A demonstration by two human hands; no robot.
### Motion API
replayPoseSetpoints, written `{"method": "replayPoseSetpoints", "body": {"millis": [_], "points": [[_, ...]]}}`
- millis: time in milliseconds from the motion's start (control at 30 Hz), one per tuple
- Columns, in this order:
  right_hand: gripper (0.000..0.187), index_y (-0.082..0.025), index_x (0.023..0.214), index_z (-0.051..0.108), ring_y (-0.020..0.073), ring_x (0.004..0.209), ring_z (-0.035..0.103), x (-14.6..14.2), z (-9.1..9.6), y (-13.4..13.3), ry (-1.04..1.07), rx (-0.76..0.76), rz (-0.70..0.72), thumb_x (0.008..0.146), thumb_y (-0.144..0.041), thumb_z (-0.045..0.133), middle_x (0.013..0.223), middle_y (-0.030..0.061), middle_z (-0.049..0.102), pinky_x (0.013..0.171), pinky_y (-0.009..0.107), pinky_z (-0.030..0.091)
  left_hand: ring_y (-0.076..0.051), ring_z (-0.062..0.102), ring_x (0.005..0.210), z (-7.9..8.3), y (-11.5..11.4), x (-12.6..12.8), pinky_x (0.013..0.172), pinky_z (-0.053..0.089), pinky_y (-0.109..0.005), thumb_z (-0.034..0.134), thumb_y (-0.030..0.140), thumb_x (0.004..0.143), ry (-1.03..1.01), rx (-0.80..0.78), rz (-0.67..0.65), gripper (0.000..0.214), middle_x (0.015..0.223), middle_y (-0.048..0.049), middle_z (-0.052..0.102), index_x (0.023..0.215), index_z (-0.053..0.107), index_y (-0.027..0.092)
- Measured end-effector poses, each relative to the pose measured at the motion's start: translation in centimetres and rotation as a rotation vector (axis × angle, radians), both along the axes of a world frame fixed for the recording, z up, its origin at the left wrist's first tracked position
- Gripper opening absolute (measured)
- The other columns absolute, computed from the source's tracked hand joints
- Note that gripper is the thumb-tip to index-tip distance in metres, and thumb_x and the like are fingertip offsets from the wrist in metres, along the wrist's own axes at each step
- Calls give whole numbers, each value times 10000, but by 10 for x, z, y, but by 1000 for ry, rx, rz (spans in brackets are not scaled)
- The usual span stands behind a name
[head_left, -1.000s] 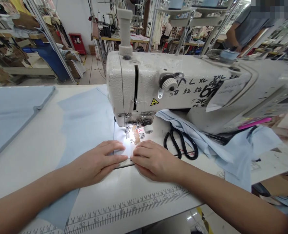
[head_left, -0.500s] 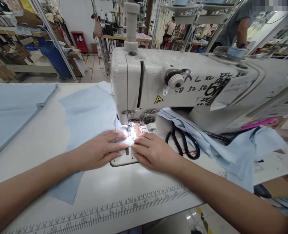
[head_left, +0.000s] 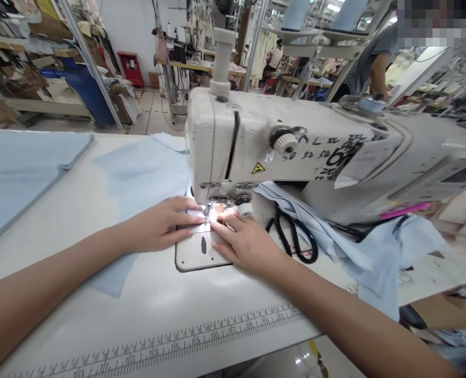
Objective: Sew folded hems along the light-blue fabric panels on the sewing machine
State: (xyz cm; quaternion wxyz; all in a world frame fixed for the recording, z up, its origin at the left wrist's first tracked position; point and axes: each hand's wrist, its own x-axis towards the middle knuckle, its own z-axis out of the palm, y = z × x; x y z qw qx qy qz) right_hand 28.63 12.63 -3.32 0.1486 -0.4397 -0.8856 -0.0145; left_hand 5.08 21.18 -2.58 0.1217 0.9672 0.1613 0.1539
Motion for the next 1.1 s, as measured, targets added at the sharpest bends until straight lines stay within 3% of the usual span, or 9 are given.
{"method": "replayPoseSetpoints", "body": {"millis": [300, 500, 833, 1100], "points": [[261, -152, 1162, 556, 279, 1004, 578, 12, -4, -6, 40, 55, 26, 953, -259, 443, 1141, 135, 611, 851, 449, 484, -232, 541, 1161, -13, -1, -6, 1026, 418, -402, 495, 251, 915, -182, -109, 77, 293, 1203, -142, 628, 1136, 632, 115], [265, -160, 1174, 552, 275, 1033, 562, 12, -8, -5, 26, 100, 68, 944, -253, 457, 1123, 130, 606, 872, 429, 482, -199, 550, 1137, -15, -2, -10, 1010, 421, -347, 523, 199, 896, -164, -166, 89, 207, 1193, -86, 633, 1054, 656, 179], [241, -157, 1146, 566, 272, 1004, 572, 6, -10, -6, 0, 160, 57, 937, -238, 476, 1090, 130, 618, 859, 423, 494, -230, 554, 1122, -17, -2, -13, 988, 414, -358, 513, 178, 892, -166, -196, 84, 210, 1183, -120, 631, 1044, 651, 131], [226, -131, 1109, 577, 283, 941, 581, 1, -10, -8, -15, 222, 15, 933, -207, 457, 1040, 141, 638, 817, 446, 515, -200, 578, 1087, -12, -6, -18, 967, 412, -319, 546, 152, 843, -196, -287, 192, 143, 1127, -74, 661, 917, 667, 176]]}}
